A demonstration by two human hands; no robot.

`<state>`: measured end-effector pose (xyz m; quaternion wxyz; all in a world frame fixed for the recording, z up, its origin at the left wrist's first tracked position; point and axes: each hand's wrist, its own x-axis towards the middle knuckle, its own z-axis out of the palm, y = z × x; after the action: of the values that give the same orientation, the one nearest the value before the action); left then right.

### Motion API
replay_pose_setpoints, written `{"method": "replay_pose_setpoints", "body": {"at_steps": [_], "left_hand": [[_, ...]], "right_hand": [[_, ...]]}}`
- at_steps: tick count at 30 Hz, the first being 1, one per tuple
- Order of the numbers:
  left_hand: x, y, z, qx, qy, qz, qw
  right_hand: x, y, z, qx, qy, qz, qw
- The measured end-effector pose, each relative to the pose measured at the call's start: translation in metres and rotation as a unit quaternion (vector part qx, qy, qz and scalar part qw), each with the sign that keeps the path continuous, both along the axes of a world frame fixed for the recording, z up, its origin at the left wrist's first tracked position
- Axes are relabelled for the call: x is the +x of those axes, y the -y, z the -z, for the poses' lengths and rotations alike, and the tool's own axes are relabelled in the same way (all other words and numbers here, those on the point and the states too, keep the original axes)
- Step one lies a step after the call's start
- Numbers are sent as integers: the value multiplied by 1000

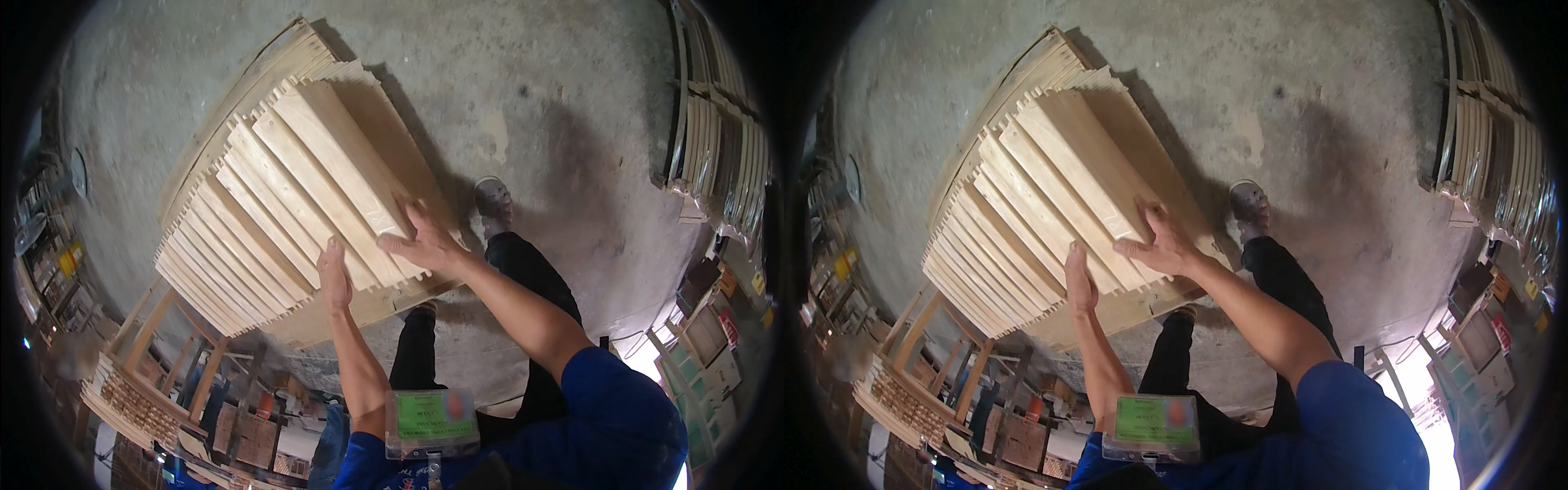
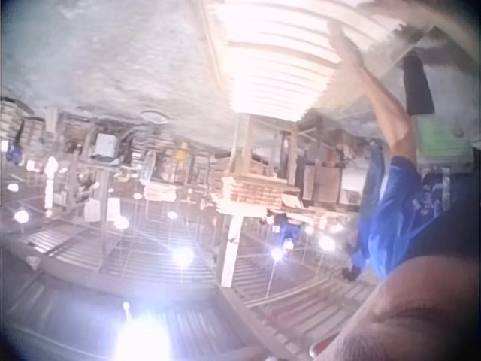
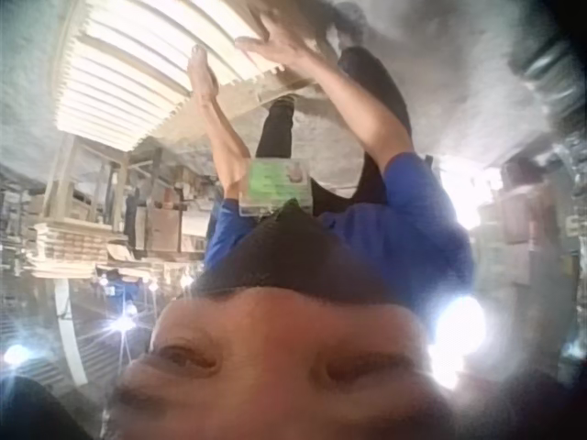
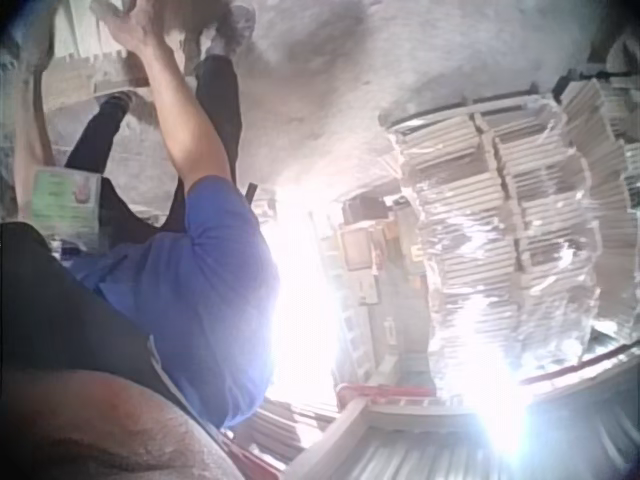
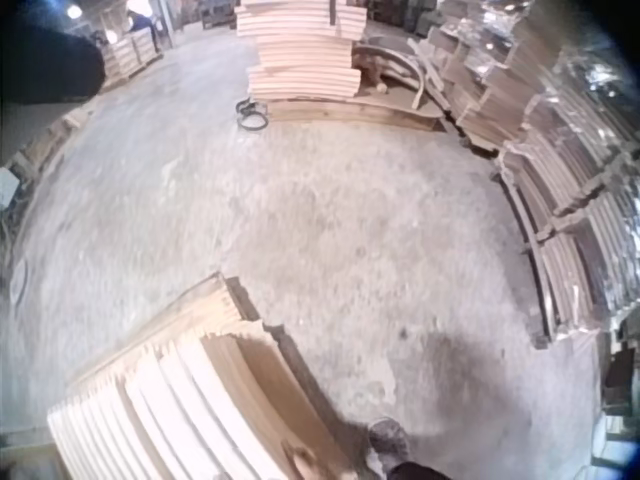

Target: The person picks up small, light-colored wooden slats with pegs from a table and stacks them in neat piles on a wooden board on the floor. The person repeatedly gathers handfuls of the slats, aligns them, and places them onto the growing stack.

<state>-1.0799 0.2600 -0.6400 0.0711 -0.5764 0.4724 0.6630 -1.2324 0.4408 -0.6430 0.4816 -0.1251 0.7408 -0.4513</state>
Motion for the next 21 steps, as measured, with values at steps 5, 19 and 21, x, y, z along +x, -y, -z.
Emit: {"method": "replay_pose_setpoints", "body": {"at_steps": [5,19,21], "left_hand": [[-16,-13,-17,-82,15,69,994],[-69,19,-23,-122,55,40,990],[-69,18,-25,-174,19,77,982]], "right_hand": [[7,9,6,58,-24,-5,998],[34,-17,25,16,589,532,608],[34,-15,25,-14,607,506,613]]}}
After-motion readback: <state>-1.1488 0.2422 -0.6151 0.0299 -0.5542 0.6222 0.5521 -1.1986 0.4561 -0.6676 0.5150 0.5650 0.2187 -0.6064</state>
